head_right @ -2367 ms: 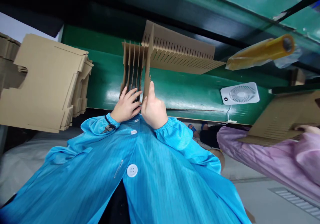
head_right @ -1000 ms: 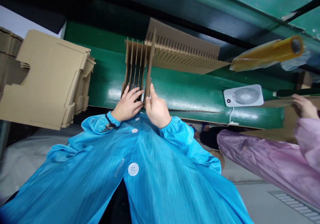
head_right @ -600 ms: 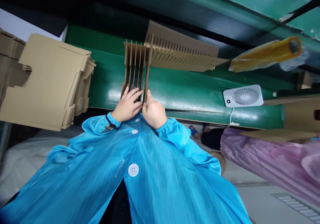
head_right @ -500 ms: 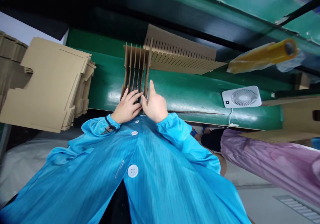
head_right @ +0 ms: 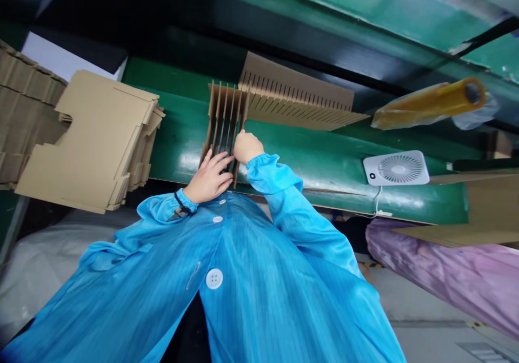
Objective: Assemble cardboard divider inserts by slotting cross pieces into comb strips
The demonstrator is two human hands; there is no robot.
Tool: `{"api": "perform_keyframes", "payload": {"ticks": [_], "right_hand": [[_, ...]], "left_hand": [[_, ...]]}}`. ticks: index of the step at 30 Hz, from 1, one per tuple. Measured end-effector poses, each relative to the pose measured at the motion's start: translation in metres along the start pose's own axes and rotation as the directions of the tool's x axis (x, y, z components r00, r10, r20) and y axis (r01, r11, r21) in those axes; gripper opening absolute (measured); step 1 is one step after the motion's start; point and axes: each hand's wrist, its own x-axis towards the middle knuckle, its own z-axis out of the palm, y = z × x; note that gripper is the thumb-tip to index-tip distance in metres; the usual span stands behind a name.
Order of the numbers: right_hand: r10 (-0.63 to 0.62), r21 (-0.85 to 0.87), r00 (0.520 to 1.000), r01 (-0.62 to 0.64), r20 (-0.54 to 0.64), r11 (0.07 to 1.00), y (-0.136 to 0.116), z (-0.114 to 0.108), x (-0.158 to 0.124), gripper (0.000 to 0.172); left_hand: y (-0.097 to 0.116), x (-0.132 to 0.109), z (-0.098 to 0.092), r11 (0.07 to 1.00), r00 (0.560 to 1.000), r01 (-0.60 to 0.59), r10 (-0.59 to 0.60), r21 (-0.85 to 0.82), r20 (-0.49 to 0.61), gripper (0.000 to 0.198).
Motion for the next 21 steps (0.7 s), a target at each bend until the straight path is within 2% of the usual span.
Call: {"api": "perform_keyframes", "payload": {"ticks": [4,7,9,12,13,14,15,16,18,19,21], "right_hand": [[0.014,0.004,0.998,-0.014,0.057,1.0,0.002,0.009,0.005,0.053],[-0.015,0.011,0.998,0.014,0.06,1.0,0.006,0.011,0.011,0.049],[-0.037,0.036,0.998,0.035,0.051,0.999,0.009,0.01,0.013,0.045],[-0.071,0.101,0.997,0.073,-0.019,0.992,0.016,0.01,0.007,0.044],[-0.075,0.129,0.995,0.083,-0.065,0.988,0.02,0.011,0.002,0.045],[-0.069,0.16,0.99,0.089,-0.126,0.983,0.025,0.012,-0.004,0.046],[-0.059,0.205,0.984,0.093,-0.166,0.974,0.03,0.014,-0.009,0.049],[-0.053,0.255,0.982,0.098,-0.179,0.962,0.036,0.017,-0.015,0.053],[-0.085,0.36,0.98,0.147,-0.182,0.921,0.049,0.023,-0.026,0.056],[-0.105,0.408,0.977,0.174,-0.185,0.896,0.054,0.027,-0.03,0.058],[-0.136,0.475,0.97,0.219,-0.203,0.852,0.062,0.033,-0.037,0.061]], "left_hand": [[-0.002,-0.001,0.003,1.0,1.0,-0.004,0.004,0.003,-0.007,0.02],[0.001,0.002,0.007,1.0,1.0,-0.01,0.01,-0.002,0.003,0.019],[0.004,0.002,0.002,1.0,1.0,-0.004,0.004,-0.007,0.014,0.019],[0.002,-0.01,-0.026,0.998,0.996,0.06,-0.058,0.031,-0.065,0.027],[-0.003,-0.02,-0.041,0.99,0.984,0.126,-0.117,0.064,-0.134,0.03],[-0.01,-0.035,-0.058,0.969,0.953,0.227,-0.199,0.099,-0.23,0.033],[-0.019,-0.054,-0.076,0.927,0.892,0.354,-0.294,0.125,-0.343,0.036],[-0.029,-0.075,-0.092,0.859,0.797,0.495,-0.39,0.129,-0.461,0.04],[-0.05,-0.124,-0.117,0.669,0.534,0.741,-0.533,0.059,-0.656,0.058],[-0.06,-0.148,-0.123,0.564,0.393,0.826,-0.586,-0.009,-0.708,0.07],[-0.078,-0.187,-0.125,0.363,0.122,0.914,-0.671,-0.181,-0.731,0.089]]}}
